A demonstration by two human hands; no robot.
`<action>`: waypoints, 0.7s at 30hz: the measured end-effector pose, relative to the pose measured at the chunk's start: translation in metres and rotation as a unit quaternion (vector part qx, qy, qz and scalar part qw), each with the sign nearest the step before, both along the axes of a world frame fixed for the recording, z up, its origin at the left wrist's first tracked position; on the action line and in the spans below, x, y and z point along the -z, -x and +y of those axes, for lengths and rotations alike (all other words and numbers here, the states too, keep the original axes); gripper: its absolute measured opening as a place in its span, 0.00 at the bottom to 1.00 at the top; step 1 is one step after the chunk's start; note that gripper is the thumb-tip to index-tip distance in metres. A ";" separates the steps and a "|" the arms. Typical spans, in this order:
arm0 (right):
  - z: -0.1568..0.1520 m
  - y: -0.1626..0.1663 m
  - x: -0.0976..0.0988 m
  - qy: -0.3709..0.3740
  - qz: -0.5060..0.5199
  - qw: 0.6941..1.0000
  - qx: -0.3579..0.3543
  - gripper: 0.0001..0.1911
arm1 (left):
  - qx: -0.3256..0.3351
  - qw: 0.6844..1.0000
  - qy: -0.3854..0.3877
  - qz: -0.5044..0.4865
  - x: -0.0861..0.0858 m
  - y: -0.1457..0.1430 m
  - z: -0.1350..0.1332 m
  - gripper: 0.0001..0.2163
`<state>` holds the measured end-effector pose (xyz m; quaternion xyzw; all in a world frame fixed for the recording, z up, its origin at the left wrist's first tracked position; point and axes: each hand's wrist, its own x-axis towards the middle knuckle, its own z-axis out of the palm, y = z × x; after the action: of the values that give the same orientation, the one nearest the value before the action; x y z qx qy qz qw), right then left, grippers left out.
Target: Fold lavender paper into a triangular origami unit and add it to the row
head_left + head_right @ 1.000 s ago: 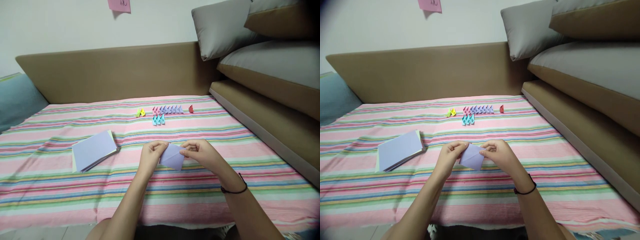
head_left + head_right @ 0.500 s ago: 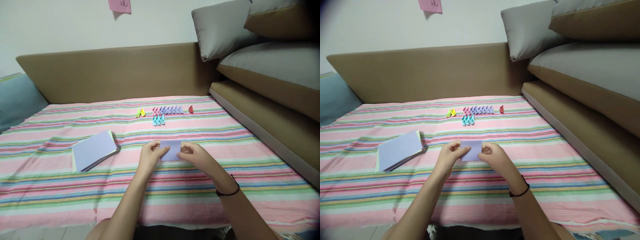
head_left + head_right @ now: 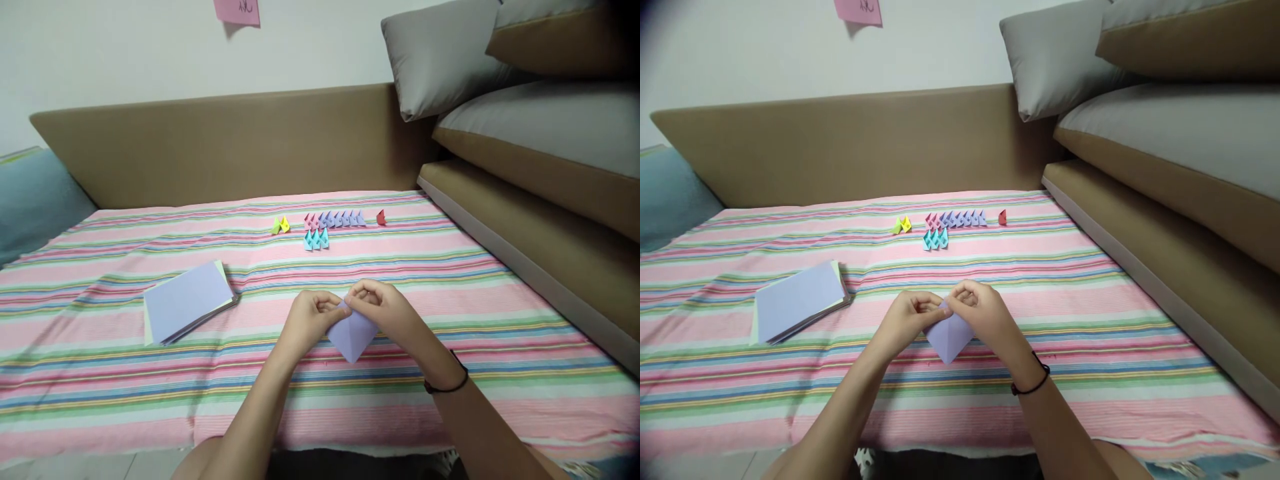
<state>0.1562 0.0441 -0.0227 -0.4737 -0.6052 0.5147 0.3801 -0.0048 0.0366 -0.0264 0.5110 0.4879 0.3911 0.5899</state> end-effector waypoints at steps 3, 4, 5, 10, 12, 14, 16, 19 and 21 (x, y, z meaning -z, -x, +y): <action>0.000 0.002 -0.001 -0.012 0.017 1.000 0.012 0.07 | 0.003 1.000 -0.002 0.010 -0.002 0.002 0.001 0.13; 0.000 0.003 -0.001 -0.011 0.027 0.999 0.022 0.07 | -0.003 1.000 -0.006 0.008 -0.004 0.003 0.001 0.12; 0.001 0.003 -0.001 -0.010 0.038 0.999 0.034 0.08 | -0.012 1.000 -0.010 0.008 -0.005 0.004 0.002 0.12; 0.006 0.000 0.003 -0.001 0.100 0.988 0.119 0.10 | -0.065 0.998 0.013 -0.003 -0.011 0.009 0.004 0.11; 0.007 -0.001 0.004 -0.001 0.117 0.982 0.152 0.12 | -0.071 0.997 0.025 -0.017 -0.012 0.010 0.004 0.11; 0.008 -0.001 0.005 0.002 0.128 0.976 0.173 0.13 | -0.080 0.996 0.026 -0.028 -0.013 0.010 0.004 0.12; 0.008 0.000 0.004 0.009 0.145 0.971 0.189 0.15 | -0.099 0.994 0.016 -0.038 -0.012 0.008 0.003 0.12; 0.007 0.002 0.003 0.008 0.181 0.962 0.203 0.15 | -0.085 0.994 0.021 -0.060 -0.011 0.003 0.000 0.13; 0.006 0.002 0.003 0.001 0.194 0.960 0.203 0.14 | -0.044 0.996 0.039 -0.062 -0.009 -0.002 -0.002 0.13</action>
<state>0.1540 0.0502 -0.0261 -0.4778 -0.4106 0.5091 0.5865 -0.0029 0.0346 -0.0172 0.4406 0.4874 0.4277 0.6207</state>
